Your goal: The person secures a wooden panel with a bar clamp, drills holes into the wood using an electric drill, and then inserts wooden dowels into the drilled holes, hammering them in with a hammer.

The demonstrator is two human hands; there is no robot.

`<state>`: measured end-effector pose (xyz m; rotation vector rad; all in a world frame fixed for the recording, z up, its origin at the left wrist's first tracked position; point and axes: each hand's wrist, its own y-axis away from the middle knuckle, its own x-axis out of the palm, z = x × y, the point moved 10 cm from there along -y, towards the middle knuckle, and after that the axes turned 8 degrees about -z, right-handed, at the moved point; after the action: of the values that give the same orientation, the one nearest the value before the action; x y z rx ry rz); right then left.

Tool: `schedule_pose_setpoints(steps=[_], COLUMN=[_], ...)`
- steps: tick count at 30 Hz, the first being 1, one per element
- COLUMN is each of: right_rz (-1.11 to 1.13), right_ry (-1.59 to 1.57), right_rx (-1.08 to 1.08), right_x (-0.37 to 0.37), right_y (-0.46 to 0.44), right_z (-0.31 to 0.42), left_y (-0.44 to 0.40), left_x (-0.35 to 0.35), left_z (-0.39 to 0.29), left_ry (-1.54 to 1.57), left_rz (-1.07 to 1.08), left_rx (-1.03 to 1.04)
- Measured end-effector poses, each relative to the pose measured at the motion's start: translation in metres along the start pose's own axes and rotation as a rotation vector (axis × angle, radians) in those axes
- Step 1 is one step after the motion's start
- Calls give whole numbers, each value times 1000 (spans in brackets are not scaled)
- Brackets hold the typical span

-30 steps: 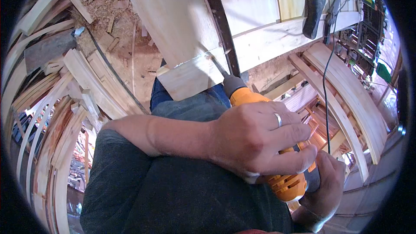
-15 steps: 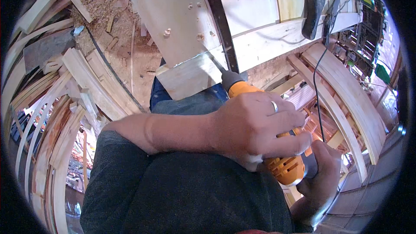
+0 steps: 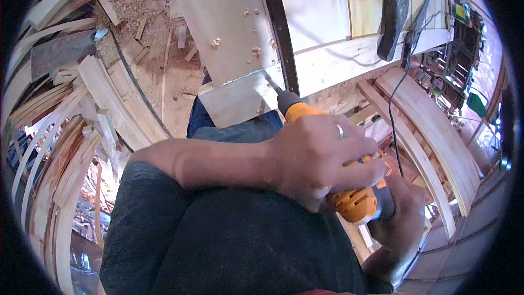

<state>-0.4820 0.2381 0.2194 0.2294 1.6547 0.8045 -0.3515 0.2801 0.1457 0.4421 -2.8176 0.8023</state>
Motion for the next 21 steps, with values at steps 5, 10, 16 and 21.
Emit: schedule_pose_setpoints(steps=[5,10,16,21], right_rz=[-3,-10,-60,-98], right_ry=[-9,-21,74,130], right_rx=[5,-2,-29,-62], right_x=[-4,5,2,-1], right_y=[6,1,2,-2], right_z=[5,2,5,10], left_y=[-3,6,9,14], left_x=[4,-1,-2,-4], left_z=[-16,1,4,3], left_ry=[-38,-24,7,-8], left_rz=[4,-5,-7,-30], left_rx=[22,15,34,36])
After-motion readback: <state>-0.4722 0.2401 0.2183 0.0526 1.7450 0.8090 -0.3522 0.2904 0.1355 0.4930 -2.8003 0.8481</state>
